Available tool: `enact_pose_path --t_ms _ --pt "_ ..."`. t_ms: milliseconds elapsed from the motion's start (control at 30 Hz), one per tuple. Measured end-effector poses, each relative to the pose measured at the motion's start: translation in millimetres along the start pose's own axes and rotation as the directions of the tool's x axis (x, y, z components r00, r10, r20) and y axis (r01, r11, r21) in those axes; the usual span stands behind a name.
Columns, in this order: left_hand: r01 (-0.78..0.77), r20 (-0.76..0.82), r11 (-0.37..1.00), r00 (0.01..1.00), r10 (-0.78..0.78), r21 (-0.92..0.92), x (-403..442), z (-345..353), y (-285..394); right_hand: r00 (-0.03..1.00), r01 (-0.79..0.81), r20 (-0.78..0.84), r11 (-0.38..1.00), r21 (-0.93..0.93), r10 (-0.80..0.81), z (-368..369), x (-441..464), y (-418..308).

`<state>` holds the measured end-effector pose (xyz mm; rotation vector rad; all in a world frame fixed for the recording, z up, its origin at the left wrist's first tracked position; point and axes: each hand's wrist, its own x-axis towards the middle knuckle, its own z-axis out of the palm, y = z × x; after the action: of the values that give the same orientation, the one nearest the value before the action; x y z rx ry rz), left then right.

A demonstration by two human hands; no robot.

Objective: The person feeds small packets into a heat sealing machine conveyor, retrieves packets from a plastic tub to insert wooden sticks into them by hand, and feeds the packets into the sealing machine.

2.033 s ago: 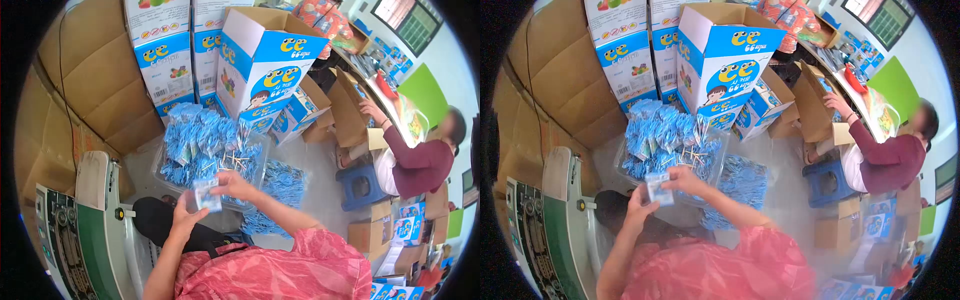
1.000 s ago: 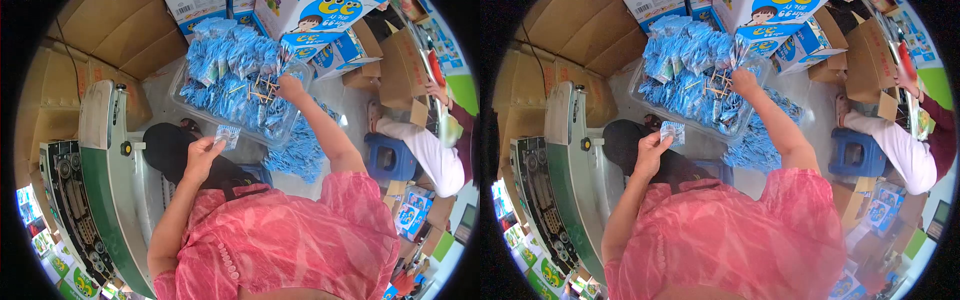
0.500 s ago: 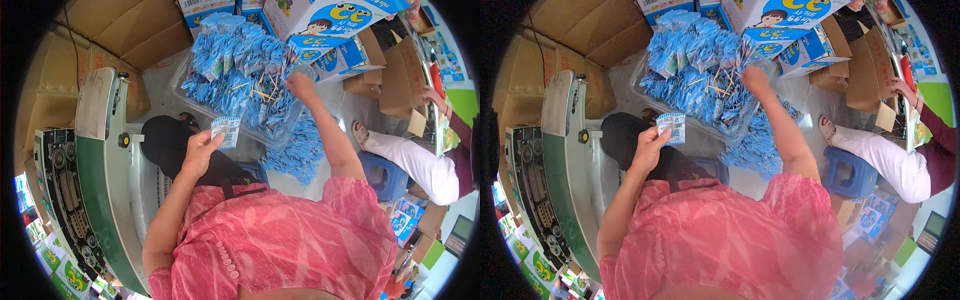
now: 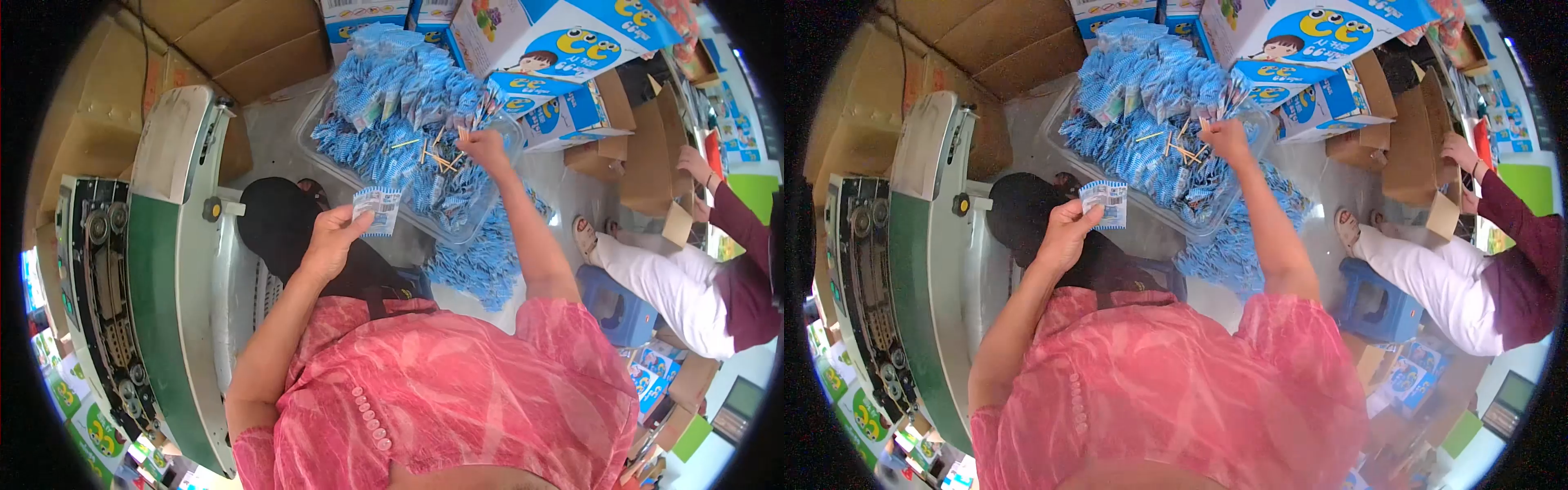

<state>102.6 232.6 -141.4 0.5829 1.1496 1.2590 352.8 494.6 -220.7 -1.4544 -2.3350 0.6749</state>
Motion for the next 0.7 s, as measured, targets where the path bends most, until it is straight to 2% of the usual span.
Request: enact_pose_path --t_ms 33,67,100,167,200,233,267,300,333,367,500,567,633,700 --pt "-0.007 0.011 0.995 1.000 0.006 0.101 -5 0 2 0.977 -0.156 0.189 0.940 0.304 0.101 -7 -5 -13" --pt "-0.019 0.028 0.978 1.000 0.013 0.206 -7 0 5 0.912 -0.344 0.386 0.768 0.541 0.136 -17 -13 -30" --pt "-0.046 0.067 0.950 0.997 0.027 0.310 -3 4 11 0.894 -0.319 0.448 0.748 0.582 0.033 -25 -23 -58" --pt "-0.104 0.140 0.937 0.988 0.060 0.334 -5 13 18 0.860 -0.310 0.504 0.707 0.635 -0.075 -45 -60 -128" --pt "-0.132 0.167 0.922 0.983 0.075 0.365 -8 17 19 0.813 -0.329 0.566 0.693 0.642 -0.138 -43 -70 -149" --pt "-0.146 0.175 0.898 0.981 0.078 0.416 -11 19 20 0.852 -0.202 0.483 0.723 0.660 -0.203 -39 -79 -165" --pt "-0.156 0.173 0.870 0.981 0.083 0.469 -13 19 21 0.862 -0.213 0.459 0.664 0.716 -0.218 -18 -83 -166" --pt "-0.180 0.205 0.868 0.974 0.093 0.463 -17 19 22 0.882 -0.156 0.396 0.636 0.756 -0.256 -12 -87 -174" --pt "-0.157 0.171 0.882 0.981 0.089 0.443 -23 17 22 0.895 -0.098 0.335 0.603 0.792 -0.295 -9 -90 -179" --pt "-0.132 0.132 0.896 0.988 0.083 0.424 -24 15 22 0.903 -0.087 0.321 0.611 0.787 -0.286 -6 -91 -180" --pt "-0.197 0.142 0.883 0.979 0.149 0.425 -33 15 26 0.842 -0.155 0.439 0.640 0.752 -0.312 -11 -98 -189" --pt "-0.281 0.143 0.818 0.960 0.241 0.501 -38 19 34 0.871 -0.042 0.322 0.597 0.801 -0.371 -18 -98 -194" --pt "-0.275 0.144 0.781 0.961 0.235 0.561 -42 13 39 0.849 -0.174 0.411 0.559 0.811 -0.331 -45 -100 -213" --pt "-0.393 0.199 0.739 0.919 0.341 0.547 -44 7 36 0.845 -0.029 0.350 0.618 0.786 -0.405 -50 -98 -222"
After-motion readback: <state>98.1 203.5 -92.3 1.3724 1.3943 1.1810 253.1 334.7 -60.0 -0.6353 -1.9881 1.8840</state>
